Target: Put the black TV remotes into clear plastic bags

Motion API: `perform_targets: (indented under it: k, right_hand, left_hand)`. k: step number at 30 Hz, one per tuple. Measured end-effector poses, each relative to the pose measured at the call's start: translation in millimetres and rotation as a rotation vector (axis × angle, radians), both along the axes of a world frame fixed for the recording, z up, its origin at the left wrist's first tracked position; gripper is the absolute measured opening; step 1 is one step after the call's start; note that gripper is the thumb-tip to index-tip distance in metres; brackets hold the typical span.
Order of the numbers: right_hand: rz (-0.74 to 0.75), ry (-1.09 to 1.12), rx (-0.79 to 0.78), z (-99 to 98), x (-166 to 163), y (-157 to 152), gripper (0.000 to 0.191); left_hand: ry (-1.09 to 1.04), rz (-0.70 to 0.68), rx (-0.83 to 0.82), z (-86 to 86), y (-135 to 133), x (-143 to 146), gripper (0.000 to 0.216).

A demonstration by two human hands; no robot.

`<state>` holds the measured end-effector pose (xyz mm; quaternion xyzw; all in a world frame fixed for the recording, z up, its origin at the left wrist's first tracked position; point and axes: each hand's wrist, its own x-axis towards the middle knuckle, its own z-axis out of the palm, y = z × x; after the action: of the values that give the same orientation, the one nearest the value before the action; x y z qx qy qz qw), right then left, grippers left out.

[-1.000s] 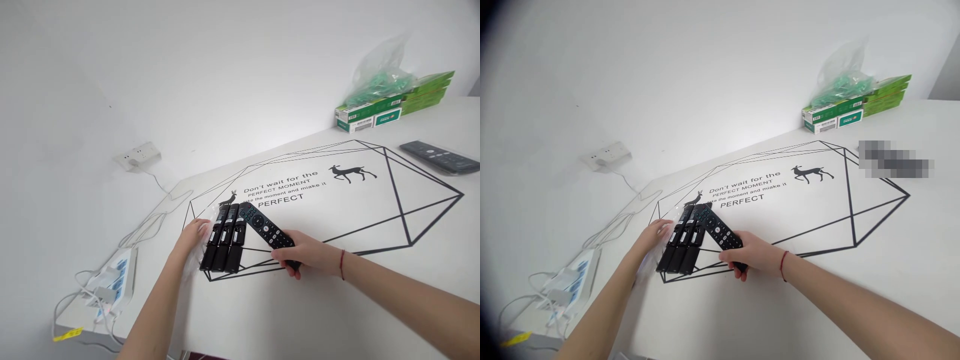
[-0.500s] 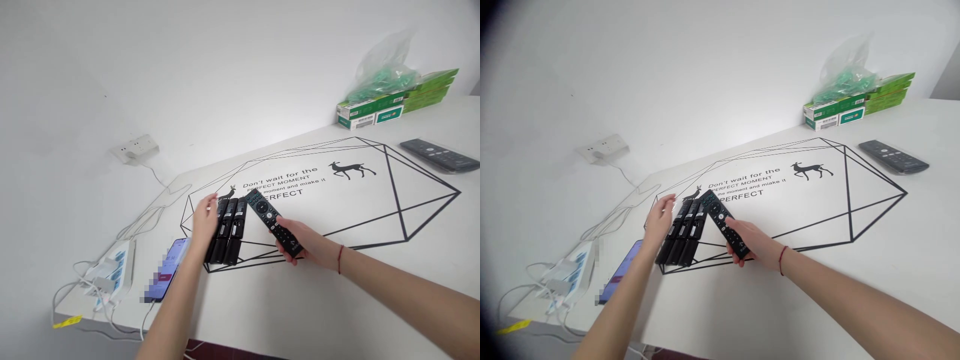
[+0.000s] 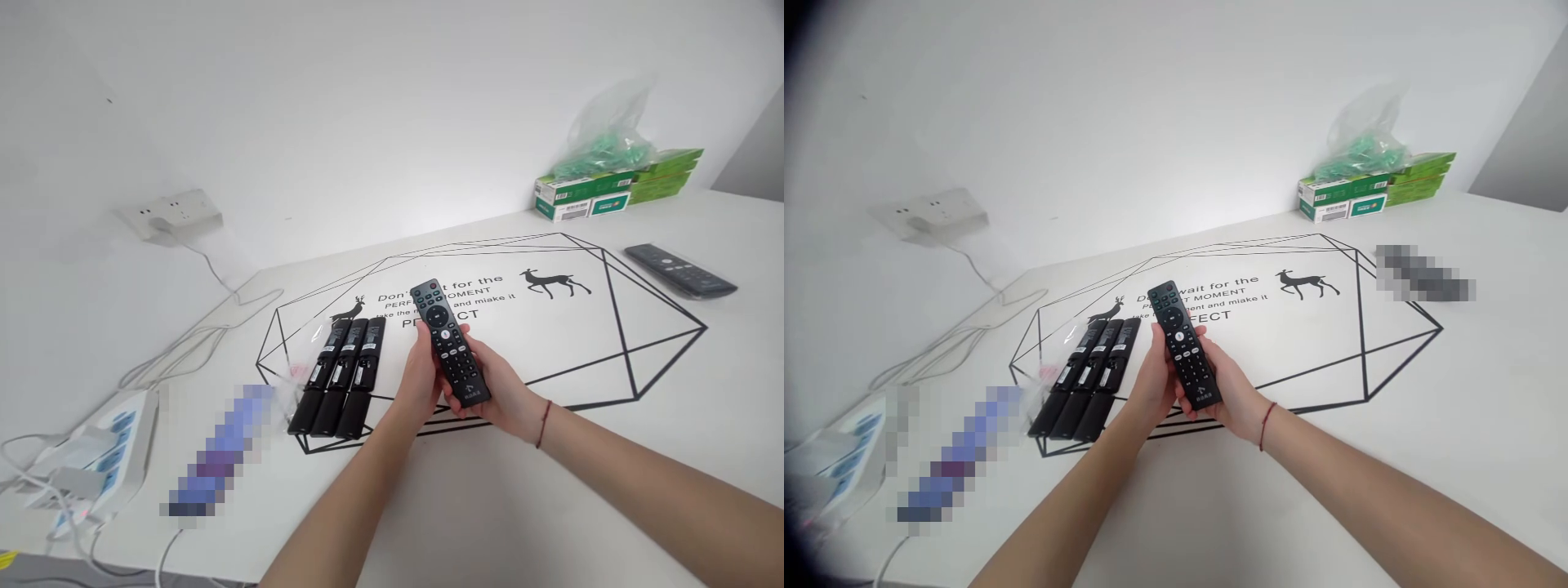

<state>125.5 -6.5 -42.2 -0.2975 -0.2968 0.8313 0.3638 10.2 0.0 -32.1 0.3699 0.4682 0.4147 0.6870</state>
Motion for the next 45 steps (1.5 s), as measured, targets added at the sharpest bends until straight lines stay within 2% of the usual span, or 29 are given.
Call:
perform_targets:
  k: [3, 5, 7, 12, 15, 20, 23, 27, 32, 40, 45]
  right_hand:
    - [-0.014, 0.001, -0.007, 1.6, 1, -1, 0.051]
    - [-0.059, -0.002, 0.006, 2.2, 2, -2, 0.045]
    - [-0.094, -0.066, 0.046, 1.5, 1, -4, 0.038]
    - [-0.143, -0.336, 0.201, -2.4, -2, -10, 0.04]
    - [-0.11, -0.345, 0.266, -0.9, -2, -12, 0.039]
    - [0.058, -0.349, 0.196, 6.0, -1, -13, 0.044]
    - [0.044, -0.368, 0.208, 5.4, -1, -14, 0.044]
    - [-0.04, -0.36, 0.226, 0.8, -3, -13, 0.041]
    - [-0.103, -0.346, 0.21, 0.9, -3, -9, 0.04]
    - [-0.107, -0.364, 0.255, -1.1, -3, -9, 0.038]
    - [-0.084, -0.346, 0.22, -0.3, -4, -9, 0.038]
  left_hand:
    - [-0.015, 0.108, 0.068, -0.4, -1, 1, 0.065]
    - [-0.06, 0.217, 0.142, 1.2, -1, 1, 0.05]
    - [-0.128, 0.28, 0.175, 3.2, -1, 1, 0.043]
    - [-0.23, 0.174, 0.194, 2.2, -3, -1, 0.065]
    - [-0.169, 0.199, 0.221, 0.0, -5, -2, 0.062]
    - [-0.049, 0.284, 0.222, 0.3, -6, -4, 0.062]
    - [-0.07, 0.271, 0.223, 0.3, -5, -5, 0.062]
    - [-0.01, 0.171, 0.111, -2.9, -4, -3, 0.069]
    - [0.043, 0.15, 0.173, -9.9, -5, 1, 0.047]
    - [0.057, 0.186, 0.224, -6.1, -3, -1, 0.044]
    - [0.06, 0.218, 0.316, -0.8, -5, -3, 0.039]
